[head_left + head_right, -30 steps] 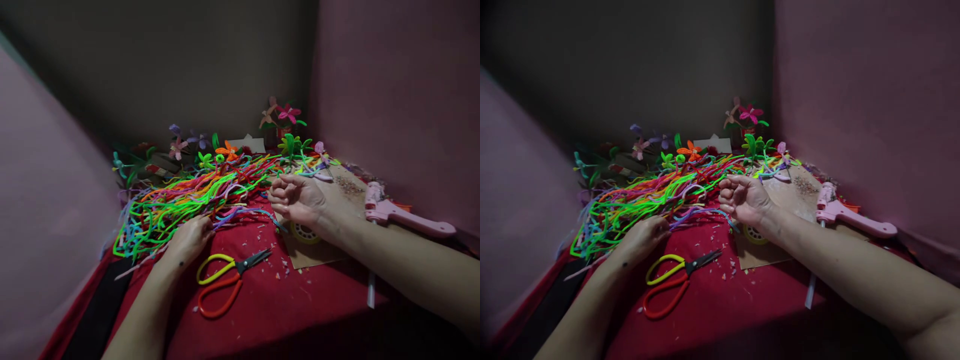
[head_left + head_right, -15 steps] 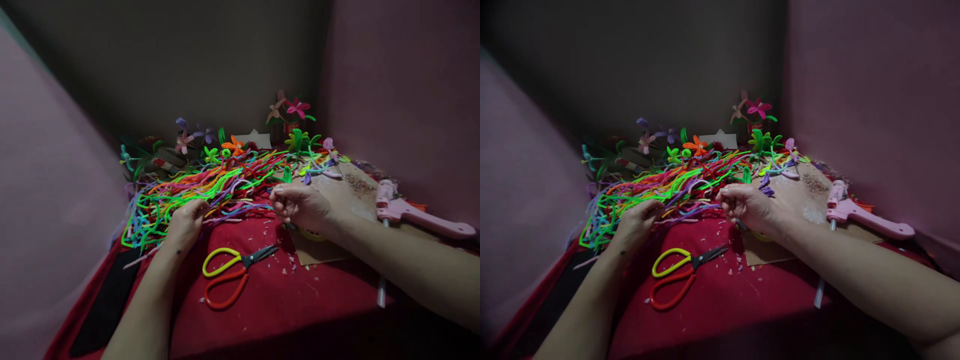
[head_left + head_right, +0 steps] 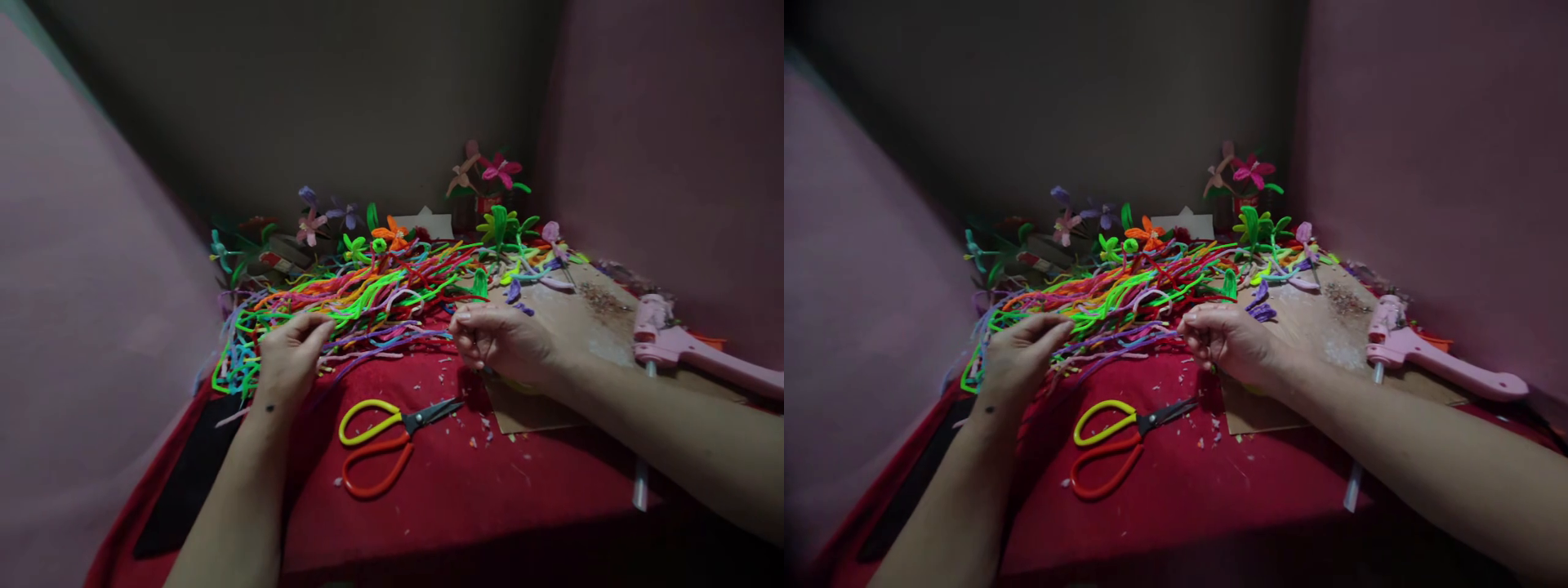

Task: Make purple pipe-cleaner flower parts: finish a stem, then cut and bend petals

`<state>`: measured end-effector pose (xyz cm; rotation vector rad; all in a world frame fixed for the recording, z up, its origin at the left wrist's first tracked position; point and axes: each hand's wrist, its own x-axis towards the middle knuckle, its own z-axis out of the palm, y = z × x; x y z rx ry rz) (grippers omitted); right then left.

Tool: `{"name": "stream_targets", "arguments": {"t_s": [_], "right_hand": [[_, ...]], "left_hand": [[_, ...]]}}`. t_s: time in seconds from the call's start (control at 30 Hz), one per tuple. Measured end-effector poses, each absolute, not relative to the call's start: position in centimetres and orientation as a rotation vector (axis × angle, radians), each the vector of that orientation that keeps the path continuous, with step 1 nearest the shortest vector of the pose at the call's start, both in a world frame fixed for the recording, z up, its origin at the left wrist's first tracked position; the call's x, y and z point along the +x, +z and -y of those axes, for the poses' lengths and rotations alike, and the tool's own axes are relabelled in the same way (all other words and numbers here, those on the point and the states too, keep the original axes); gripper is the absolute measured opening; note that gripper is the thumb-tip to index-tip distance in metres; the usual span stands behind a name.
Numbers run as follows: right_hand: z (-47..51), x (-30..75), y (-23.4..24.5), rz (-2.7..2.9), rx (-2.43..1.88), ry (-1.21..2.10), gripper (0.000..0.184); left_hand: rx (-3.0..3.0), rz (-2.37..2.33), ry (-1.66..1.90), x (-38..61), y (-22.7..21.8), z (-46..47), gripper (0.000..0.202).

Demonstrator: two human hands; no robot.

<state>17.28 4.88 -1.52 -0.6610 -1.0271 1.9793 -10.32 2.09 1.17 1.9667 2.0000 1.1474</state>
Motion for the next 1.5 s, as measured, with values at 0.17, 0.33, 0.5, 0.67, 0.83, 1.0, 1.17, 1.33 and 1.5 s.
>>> {"name": "stream_targets", "arguments": {"t_s": [0.17,0.33,0.5,0.67,0.83,1.0,1.17,1.33,1.5], "right_hand": [[-4.7,17.2,-1.6,1.018,-0.666,1.975,0.01],[-4.5,17.1,-1.6,1.019,-0.683,1.971,0.01],[-4.5,17.2,-1.5,1.034,-0.682,1.982,0.01],[-4.4,17.1,-1.5,1.061,-0.666,1.967,0.01],[-3.7,16.4,-1.9,1.276,-0.774,1.952,0.017],[-2.8,15.8,-2.0,1.444,-0.843,1.871,0.025],[-3.1,15.8,-2.2,1.441,-0.862,1.822,0.021],[-3.8,16.0,-2.2,1.121,-0.811,1.994,0.013],[-3.7,15.8,-1.9,0.997,-0.742,2.079,0.011]], "left_hand": [[1.853,-1.957,0.999,-11.6,2.4,-1.6,0.027],[2.132,-1.929,0.4,-10.1,0.4,-2.2,0.017],[2.196,-1.92,0.341,-9.4,-1.0,-2.6,0.01],[2.132,-1.878,0.488,-9.3,0.3,-1.9,0.014],[1.925,-1.655,0.75,-7.0,1.7,-0.6,0.02],[1.647,-1.33,0.737,-3.3,1.3,0.8,0.016],[1.56,-1.239,0.618,-1.9,0.6,1.0,0.021],[1.498,-1.231,0.749,-3.3,0.1,0.0,0.025],[1.579,-1.063,0.871,-3.0,-0.4,0.2,0.04]]}}
